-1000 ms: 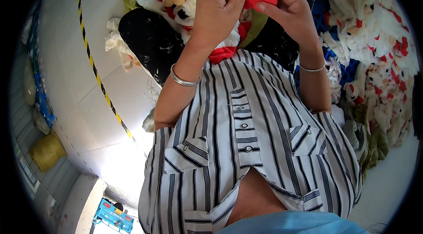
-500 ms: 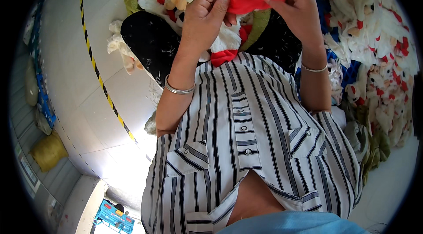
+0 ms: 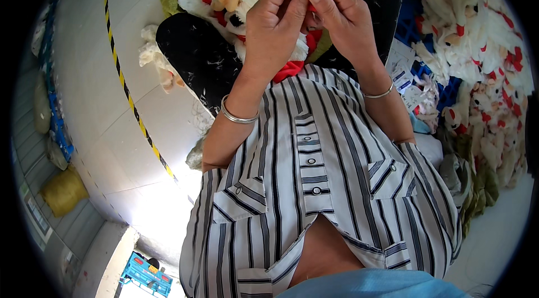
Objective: The person sits on the floor and stuffs white fluffy material into small white plush toys with red feet. They repeatedly open the toys, insert the stuffing, and adjust the material by hand.
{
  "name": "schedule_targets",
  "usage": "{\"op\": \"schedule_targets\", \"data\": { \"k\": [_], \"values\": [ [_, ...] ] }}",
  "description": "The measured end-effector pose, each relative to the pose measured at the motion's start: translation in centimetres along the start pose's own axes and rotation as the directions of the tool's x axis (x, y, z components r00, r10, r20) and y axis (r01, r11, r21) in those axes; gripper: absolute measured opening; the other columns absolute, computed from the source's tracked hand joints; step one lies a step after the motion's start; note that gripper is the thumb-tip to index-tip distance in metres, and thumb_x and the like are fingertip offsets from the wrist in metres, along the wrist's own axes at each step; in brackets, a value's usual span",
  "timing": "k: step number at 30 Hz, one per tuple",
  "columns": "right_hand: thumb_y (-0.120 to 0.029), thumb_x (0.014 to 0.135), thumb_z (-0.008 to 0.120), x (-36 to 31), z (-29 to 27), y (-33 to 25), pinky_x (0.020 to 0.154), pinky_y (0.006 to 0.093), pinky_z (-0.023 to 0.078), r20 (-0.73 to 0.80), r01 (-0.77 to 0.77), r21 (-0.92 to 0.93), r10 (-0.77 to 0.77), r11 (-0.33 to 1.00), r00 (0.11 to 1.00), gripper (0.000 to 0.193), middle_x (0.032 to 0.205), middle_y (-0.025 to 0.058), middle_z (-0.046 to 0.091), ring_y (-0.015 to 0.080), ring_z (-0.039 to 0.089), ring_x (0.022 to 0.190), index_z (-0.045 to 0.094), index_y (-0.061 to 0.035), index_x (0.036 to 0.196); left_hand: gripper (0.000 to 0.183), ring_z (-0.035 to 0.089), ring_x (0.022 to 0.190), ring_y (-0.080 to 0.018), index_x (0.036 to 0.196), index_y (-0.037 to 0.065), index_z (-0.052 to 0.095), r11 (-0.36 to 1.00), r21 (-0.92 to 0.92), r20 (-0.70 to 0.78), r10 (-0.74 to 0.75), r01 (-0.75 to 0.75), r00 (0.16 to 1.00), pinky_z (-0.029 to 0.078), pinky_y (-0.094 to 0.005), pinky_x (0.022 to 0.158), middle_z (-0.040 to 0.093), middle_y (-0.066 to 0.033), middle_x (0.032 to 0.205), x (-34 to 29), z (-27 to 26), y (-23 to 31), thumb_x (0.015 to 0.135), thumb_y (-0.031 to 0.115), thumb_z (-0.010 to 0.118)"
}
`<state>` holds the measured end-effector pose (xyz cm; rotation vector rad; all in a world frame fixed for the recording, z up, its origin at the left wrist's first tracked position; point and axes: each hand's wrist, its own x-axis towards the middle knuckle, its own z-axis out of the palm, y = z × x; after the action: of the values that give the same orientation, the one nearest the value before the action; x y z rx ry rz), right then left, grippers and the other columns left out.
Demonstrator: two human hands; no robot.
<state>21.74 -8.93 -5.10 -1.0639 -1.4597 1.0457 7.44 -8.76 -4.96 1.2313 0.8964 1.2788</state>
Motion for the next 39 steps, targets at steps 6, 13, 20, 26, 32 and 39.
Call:
{"op": "schedule_targets", "data": {
  "k": [6,13,20,26,32,39],
  "values": [
    [-0.015,0.09,0.063,0.0,-0.9,0.5,0.054,0.0199,0.042,-0.021,0.023,-0.238,-0.029,0.971,0.999,0.017,0.069,-0.001,0.059,0.0029,0.051,0.062,0.062,-0.0002,0.099,0.017,0.057,0.065,-0.0066,0.102,-0.002,0.062,0.995,0.058,-0.015,0.088,-0.087,0.996,0.048,-0.0202,0.062,0.062,-0.002,0.075,-0.1,0.1,-0.7,0.097,0.013,0.058],
    [-0.016,0.092,0.064,0.0,-1.3,0.6,0.051,0.0182,0.034,-0.027,-0.012,0.107,0.015,0.994,1.0,0.018,0.07,-0.0054,0.055,0.0005,0.043,0.059,0.066,0.0011,0.098,0.017,0.056,0.064,-0.0058,0.101,-0.002,0.063,0.985,0.123,-0.042,0.128,-0.122,0.991,0.047,-0.0193,0.061,0.064,-0.0024,0.074,0.6,-0.2,-0.2,0.097,0.014,0.058],
    [-0.018,0.096,0.061,-0.2,-1.0,0.9,0.055,0.0172,0.033,0.021,-0.125,0.495,0.132,0.86,0.991,0.02,0.071,-0.0054,0.054,0.0009,0.042,0.062,0.068,0.0001,0.101,0.016,0.061,0.068,-0.0084,0.104,-0.001,0.066,0.96,0.207,0.063,0.177,-0.186,0.982,0.05,-0.0216,0.06,0.065,-0.0049,0.079,1.1,-0.5,-0.9,0.092,0.008,0.062],
    [-0.012,0.098,0.054,1.6,-3.7,-2.0,0.072,0.0214,0.045,-0.065,0.231,0.071,-0.227,0.97,0.972,0.02,0.087,0.0029,0.062,0.0086,0.055,0.08,0.066,0.0018,0.107,0.014,0.061,0.071,-0.0088,0.101,0.0,0.067,0.836,0.462,0.19,0.233,-0.296,0.954,0.047,-0.0211,0.061,0.065,-0.0043,0.081,1.0,-2.0,2.0,0.09,0.008,0.064],
    [-0.01,0.077,0.074,4.0,-5.1,-7.2,0.096,0.0347,0.045,0.257,0.364,-0.462,-0.271,0.809,0.928,0.057,0.119,0.0148,0.06,0.0274,0.058,0.111,0.05,-0.0021,0.128,0.016,0.053,0.071,-0.0098,0.098,0.001,0.06,0.737,0.62,0.304,0.09,-0.269,0.948,0.043,-0.0238,0.063,0.06,-0.0074,0.083,3.1,-1.9,8.5,0.083,0.003,0.065],
    [-0.005,0.08,0.063,5.0,-1.9,-8.8,0.08,0.0326,0.05,0.259,0.522,-0.641,-0.483,0.563,0.837,0.035,0.104,0.0111,0.064,0.0247,0.063,0.095,0.06,-0.0011,0.114,0.017,0.055,0.078,-0.0066,0.101,0.004,0.059,0.964,0.214,0.285,0.095,-0.16,0.954,0.043,-0.0216,0.066,0.061,-0.0011,0.09,3.7,-1.8,7.8,0.085,0.002,0.065]
  ]
}}
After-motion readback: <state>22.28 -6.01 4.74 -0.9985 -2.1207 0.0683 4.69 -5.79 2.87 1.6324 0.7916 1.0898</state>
